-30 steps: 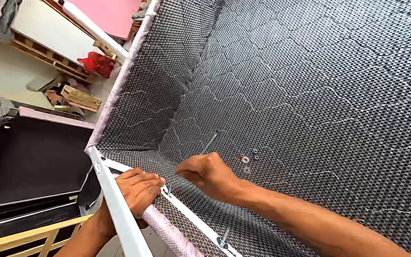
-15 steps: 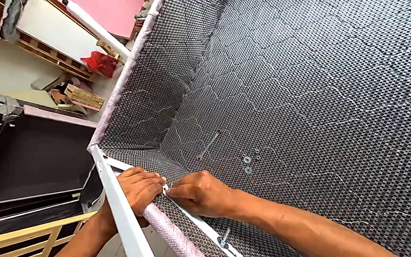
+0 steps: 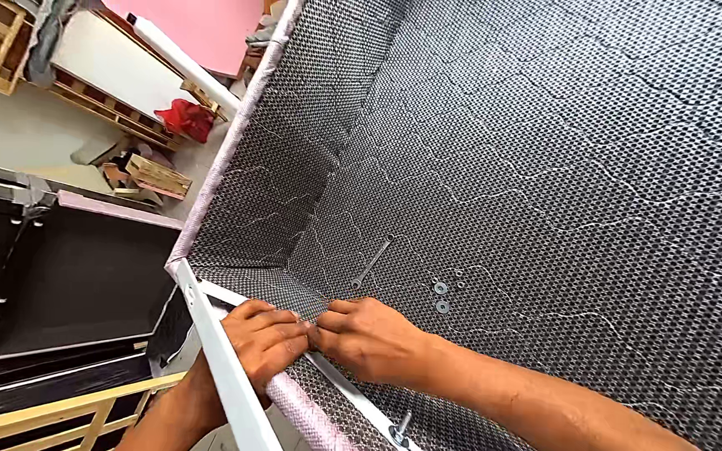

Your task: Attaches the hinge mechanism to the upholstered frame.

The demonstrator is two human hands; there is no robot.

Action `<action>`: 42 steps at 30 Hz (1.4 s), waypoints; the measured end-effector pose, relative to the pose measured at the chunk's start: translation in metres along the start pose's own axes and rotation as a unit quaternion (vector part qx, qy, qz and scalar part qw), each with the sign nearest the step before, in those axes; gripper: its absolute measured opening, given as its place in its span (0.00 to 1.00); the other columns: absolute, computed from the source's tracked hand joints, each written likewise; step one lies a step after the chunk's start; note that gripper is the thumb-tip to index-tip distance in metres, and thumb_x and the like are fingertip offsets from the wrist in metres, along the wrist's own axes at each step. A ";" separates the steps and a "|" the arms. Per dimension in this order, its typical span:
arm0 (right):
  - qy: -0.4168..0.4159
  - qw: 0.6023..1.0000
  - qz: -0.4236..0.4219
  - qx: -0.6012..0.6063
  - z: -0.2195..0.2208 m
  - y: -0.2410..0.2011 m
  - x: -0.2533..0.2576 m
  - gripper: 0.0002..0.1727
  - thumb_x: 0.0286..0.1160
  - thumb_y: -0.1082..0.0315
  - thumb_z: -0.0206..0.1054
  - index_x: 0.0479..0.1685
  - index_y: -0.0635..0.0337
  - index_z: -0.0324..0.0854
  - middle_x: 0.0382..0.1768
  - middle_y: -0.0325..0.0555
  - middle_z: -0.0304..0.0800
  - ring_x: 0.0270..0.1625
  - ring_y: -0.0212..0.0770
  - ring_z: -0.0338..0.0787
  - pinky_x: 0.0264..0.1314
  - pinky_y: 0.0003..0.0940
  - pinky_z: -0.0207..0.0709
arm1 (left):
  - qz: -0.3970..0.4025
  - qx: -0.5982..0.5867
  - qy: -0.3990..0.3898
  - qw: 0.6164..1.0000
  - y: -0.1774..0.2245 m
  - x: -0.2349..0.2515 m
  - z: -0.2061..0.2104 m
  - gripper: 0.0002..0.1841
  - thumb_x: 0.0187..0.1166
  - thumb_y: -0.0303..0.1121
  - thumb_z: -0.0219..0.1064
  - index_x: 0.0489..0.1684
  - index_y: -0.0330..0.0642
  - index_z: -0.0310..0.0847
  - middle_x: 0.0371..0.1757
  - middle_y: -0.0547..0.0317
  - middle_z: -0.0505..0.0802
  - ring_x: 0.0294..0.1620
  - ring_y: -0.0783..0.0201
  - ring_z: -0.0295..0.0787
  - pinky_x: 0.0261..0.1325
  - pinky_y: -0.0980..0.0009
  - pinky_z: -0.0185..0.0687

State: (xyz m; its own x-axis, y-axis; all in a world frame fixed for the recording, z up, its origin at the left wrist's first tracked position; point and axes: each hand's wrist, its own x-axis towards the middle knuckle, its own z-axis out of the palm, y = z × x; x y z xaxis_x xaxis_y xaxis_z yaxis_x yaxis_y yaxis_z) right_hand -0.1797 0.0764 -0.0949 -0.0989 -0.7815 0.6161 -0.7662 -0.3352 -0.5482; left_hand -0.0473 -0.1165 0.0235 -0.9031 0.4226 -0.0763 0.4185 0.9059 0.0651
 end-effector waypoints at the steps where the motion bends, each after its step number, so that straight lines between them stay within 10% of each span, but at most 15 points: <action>1: 0.000 0.999 0.024 0.032 0.002 0.001 -0.001 0.12 0.85 0.69 0.58 0.44 0.57 0.89 0.36 0.42 0.90 0.41 0.41 0.91 0.39 0.34 0.85 | 0.004 -0.007 -0.001 1.000 0.001 0.001 0.000 0.13 0.83 0.42 0.58 0.47 0.57 0.91 0.51 0.72 0.98 0.64 0.67 0.91 0.69 0.60 0.81; 11: 0.002 0.965 0.131 0.228 0.006 0.002 -0.006 0.13 0.81 0.74 0.61 0.54 0.60 0.91 0.44 0.49 0.95 0.47 0.46 0.94 0.51 0.45 0.86 | 0.043 -0.017 -0.024 0.999 -0.008 0.002 0.000 0.16 0.84 0.42 0.55 0.49 0.60 0.93 0.50 0.73 0.99 0.62 0.70 0.92 0.64 0.67 0.83; 15: -0.102 0.973 0.209 0.006 -0.035 0.044 -0.030 0.09 0.75 0.75 0.67 0.47 0.55 0.90 0.42 0.45 0.92 0.40 0.47 0.93 0.40 0.48 0.88 | 0.055 -0.032 -0.032 0.997 -0.011 0.000 0.000 0.15 0.83 0.41 0.57 0.52 0.58 0.93 0.51 0.71 0.99 0.62 0.68 0.93 0.66 0.67 0.84; 20: -0.306 0.871 0.358 -0.138 -0.056 0.087 -0.081 0.06 0.76 0.75 0.65 0.36 0.60 0.88 0.43 0.55 0.91 0.49 0.59 0.91 0.44 0.57 0.85 | 0.060 -0.039 -0.009 0.997 -0.011 0.003 0.004 0.15 0.82 0.41 0.58 0.45 0.57 0.95 0.47 0.69 0.99 0.58 0.67 0.94 0.62 0.67 0.87; 27: -0.288 0.889 0.330 -0.132 -0.049 0.103 -0.085 0.06 0.77 0.71 0.65 0.40 0.59 0.88 0.40 0.52 0.90 0.44 0.56 0.92 0.44 0.55 0.85 | 0.047 -0.038 0.003 0.998 -0.007 0.002 0.001 0.13 0.82 0.38 0.60 0.42 0.57 0.95 0.46 0.70 0.99 0.58 0.67 0.95 0.61 0.66 0.90; 30: -0.073 0.956 0.283 0.038 -0.046 0.089 -0.060 0.05 0.76 0.67 0.69 0.35 0.52 0.91 0.28 0.37 0.90 0.30 0.36 0.89 0.34 0.38 0.84 | 0.049 -0.048 0.011 0.998 -0.007 0.002 0.002 0.13 0.82 0.37 0.60 0.41 0.55 0.95 0.45 0.68 0.99 0.57 0.66 0.95 0.62 0.66 0.89; 33: 0.075 0.919 0.246 0.299 -0.026 0.049 -0.019 0.02 0.72 0.69 0.75 0.36 0.56 0.93 0.33 0.33 0.95 0.30 0.26 0.90 0.33 0.26 0.87 | 0.049 -0.048 0.014 0.998 -0.005 0.003 0.001 0.13 0.82 0.38 0.60 0.41 0.54 0.95 0.45 0.67 1.00 0.57 0.66 0.96 0.62 0.66 0.89; 36: 0.076 0.873 0.197 0.439 -0.008 0.030 0.002 0.05 0.69 0.75 0.78 0.41 0.63 0.92 0.38 0.42 0.96 0.36 0.31 0.93 0.42 0.28 0.90 | 0.048 -0.048 0.025 0.997 -0.005 0.003 0.003 0.12 0.81 0.37 0.61 0.40 0.55 0.95 0.44 0.67 1.00 0.56 0.67 0.96 0.60 0.67 0.89; 42: 0.045 0.903 0.114 0.411 0.007 0.025 0.007 0.04 0.71 0.75 0.76 0.40 0.62 0.95 0.40 0.41 0.98 0.44 0.28 0.95 0.52 0.26 0.89 | 0.048 -0.047 0.023 0.997 -0.004 0.004 0.002 0.11 0.79 0.39 0.62 0.38 0.55 0.94 0.43 0.67 1.00 0.55 0.67 0.96 0.60 0.66 0.89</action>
State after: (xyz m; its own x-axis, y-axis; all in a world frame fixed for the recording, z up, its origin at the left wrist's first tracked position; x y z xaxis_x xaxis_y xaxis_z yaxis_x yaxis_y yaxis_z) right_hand -0.1955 0.0585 -0.1081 -0.2737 -0.8467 0.4563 0.0082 -0.4765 -0.8791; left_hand -0.0524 -0.1185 0.0206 -0.8640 0.5032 -0.0203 0.4937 0.8542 0.1631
